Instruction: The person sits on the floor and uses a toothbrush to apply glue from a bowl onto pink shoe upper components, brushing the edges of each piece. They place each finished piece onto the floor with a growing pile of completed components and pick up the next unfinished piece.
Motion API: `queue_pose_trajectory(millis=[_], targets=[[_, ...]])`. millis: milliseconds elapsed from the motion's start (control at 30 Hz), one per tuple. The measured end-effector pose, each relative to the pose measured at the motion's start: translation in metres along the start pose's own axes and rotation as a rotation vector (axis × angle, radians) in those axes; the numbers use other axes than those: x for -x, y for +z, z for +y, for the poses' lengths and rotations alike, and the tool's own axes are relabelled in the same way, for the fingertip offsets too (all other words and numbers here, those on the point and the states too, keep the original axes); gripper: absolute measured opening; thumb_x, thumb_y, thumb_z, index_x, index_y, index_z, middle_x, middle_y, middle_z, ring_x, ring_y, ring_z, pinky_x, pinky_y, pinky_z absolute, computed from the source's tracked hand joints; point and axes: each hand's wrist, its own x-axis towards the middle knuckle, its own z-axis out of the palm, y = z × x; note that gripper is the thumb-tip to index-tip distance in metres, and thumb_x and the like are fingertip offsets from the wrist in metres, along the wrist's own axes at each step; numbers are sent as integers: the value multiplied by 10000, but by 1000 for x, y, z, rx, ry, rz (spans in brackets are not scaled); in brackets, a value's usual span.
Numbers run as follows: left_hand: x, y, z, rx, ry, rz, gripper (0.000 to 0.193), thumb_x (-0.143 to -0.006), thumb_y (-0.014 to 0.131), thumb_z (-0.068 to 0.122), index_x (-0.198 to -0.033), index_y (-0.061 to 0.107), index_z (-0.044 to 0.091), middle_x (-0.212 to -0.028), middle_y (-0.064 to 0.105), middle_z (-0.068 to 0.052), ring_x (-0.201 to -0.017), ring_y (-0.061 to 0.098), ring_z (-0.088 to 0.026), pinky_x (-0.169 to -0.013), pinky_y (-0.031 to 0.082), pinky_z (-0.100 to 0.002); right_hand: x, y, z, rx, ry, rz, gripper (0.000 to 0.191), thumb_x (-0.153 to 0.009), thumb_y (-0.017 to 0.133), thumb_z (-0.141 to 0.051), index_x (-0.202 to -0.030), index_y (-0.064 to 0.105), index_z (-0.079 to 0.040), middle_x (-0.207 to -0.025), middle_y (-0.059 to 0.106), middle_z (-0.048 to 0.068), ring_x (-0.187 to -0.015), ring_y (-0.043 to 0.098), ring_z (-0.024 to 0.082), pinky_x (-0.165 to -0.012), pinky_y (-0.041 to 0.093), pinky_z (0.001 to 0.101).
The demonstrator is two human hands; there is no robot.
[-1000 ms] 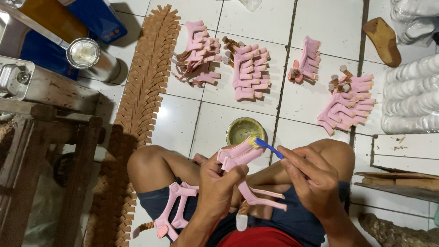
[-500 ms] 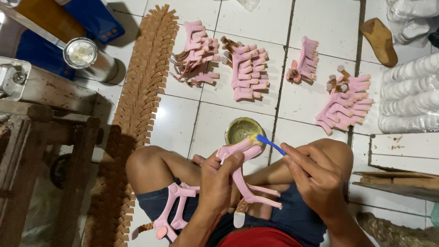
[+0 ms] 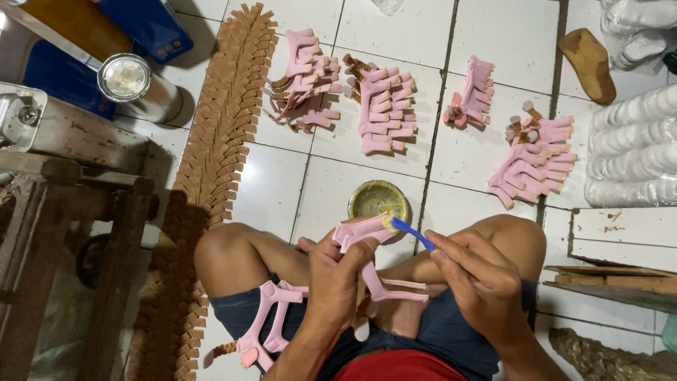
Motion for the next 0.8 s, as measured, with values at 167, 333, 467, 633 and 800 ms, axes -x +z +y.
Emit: queue_pose_trajectory(millis=[167,333,467,633,800], targets=[[3,0,5,-6,-74,2,376,-923,581,30,-1270,655,-95,-1014,781,-116,-673,650,-58,-561,509,-181,-3,3,33,80,-4,103,288,-954,655,12,-1235,710,37,-906,668,68,-743,612,101,-601,474,243],[0,3,9,26,56,-64,398,-1042,659,90,-1386,657,-109,-956,718,-141,-629,557,-74,-516,455,-203,13,17,67,-668,324,69,310,-1026,616,-31,-1306,695,77,-816,555,2,-646,412,38,-560,294,211],[-4,9,5,66,-24,-5,407,-948,617,100,-1303,625,-99,-1122,765,-124,-928,708,-87,-756,563,-213,27,39,72,-990,427,54,355,-958,640,-45,-1278,653,109,-819,591,18,-578,397,30,-486,278,199],[-3,10,-6,100,-18,-13,404,-975,636,99,-1310,635,-125,-1070,733,-129,-850,647,-91,-714,530,-216,17,42,70,-1095,570,-35,373,-952,641,-65,-1276,616,118,-801,570,19,-509,354,11,-421,269,205],[-3,4,-8,156,10,22,412,-961,651,86,-1315,647,-124,-1038,725,-156,-733,574,-87,-616,476,-227,15,43,73,-1043,485,-18,377,-1009,648,-55,-1339,639,127,-808,541,24,-548,357,3,-465,272,175]])
